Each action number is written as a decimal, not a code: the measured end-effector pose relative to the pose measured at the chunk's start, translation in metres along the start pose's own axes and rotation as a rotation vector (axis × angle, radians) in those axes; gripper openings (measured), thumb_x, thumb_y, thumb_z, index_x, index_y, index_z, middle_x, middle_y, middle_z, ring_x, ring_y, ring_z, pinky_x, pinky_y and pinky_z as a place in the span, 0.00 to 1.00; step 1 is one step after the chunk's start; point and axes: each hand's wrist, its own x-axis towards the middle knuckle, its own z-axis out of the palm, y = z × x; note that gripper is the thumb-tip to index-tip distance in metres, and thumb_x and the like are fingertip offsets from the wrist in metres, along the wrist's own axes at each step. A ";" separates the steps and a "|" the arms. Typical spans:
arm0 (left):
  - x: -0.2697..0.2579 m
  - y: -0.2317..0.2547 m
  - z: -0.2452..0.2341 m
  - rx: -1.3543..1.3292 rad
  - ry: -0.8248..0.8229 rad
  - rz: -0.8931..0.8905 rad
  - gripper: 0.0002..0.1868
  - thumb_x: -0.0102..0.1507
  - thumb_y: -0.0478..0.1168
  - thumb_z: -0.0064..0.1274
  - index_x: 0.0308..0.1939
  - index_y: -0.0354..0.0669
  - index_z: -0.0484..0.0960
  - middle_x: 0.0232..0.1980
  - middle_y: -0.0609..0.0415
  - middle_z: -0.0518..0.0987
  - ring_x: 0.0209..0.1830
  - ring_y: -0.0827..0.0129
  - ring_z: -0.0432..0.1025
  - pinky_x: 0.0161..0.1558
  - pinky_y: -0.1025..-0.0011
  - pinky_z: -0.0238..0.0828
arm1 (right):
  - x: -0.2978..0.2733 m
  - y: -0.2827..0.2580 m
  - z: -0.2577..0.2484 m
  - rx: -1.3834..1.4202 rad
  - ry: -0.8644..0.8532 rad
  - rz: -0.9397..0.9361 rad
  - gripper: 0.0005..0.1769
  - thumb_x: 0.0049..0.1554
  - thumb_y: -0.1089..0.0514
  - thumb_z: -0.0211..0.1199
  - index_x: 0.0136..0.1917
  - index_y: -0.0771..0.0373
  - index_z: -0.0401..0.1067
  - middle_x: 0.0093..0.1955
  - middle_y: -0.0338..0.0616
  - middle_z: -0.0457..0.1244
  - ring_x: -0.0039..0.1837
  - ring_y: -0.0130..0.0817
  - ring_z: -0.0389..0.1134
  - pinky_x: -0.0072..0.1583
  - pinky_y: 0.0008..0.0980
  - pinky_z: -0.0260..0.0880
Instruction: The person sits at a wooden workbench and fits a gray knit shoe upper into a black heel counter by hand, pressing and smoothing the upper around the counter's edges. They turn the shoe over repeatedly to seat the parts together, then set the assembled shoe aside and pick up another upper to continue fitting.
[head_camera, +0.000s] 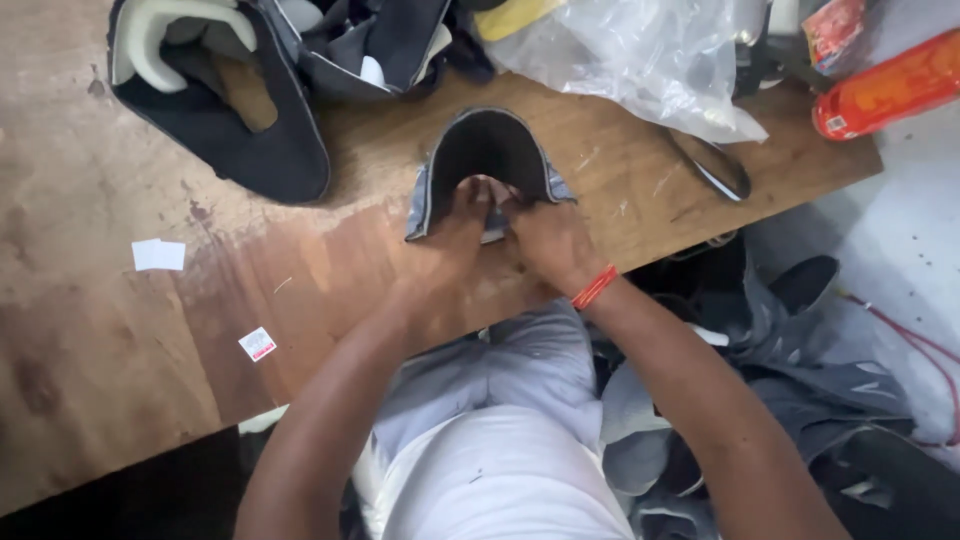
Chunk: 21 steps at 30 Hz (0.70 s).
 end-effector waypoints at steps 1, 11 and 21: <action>0.004 -0.002 0.000 0.097 -0.060 -0.049 0.32 0.72 0.37 0.42 0.80 0.45 0.55 0.82 0.46 0.56 0.74 0.46 0.63 0.71 0.53 0.62 | 0.000 -0.001 -0.002 0.006 0.031 -0.018 0.33 0.53 0.59 0.60 0.74 0.59 0.69 0.45 0.51 0.71 0.34 0.48 0.72 0.35 0.47 0.70; 0.046 -0.009 0.041 -0.483 0.281 -0.153 0.16 0.73 0.44 0.45 0.59 0.43 0.80 0.53 0.46 0.82 0.52 0.57 0.77 0.52 0.59 0.72 | -0.013 0.022 0.009 0.301 0.239 -0.058 0.26 0.58 0.58 0.60 0.70 0.58 0.70 0.60 0.51 0.69 0.52 0.52 0.73 0.53 0.46 0.74; -0.015 0.023 -0.032 0.473 0.209 0.203 0.21 0.75 0.39 0.36 0.73 0.43 0.66 0.69 0.44 0.68 0.69 0.57 0.65 0.69 0.59 0.62 | -0.025 0.040 0.005 0.094 -0.107 -0.156 0.36 0.63 0.53 0.56 0.82 0.63 0.55 0.76 0.48 0.56 0.75 0.41 0.59 0.72 0.43 0.58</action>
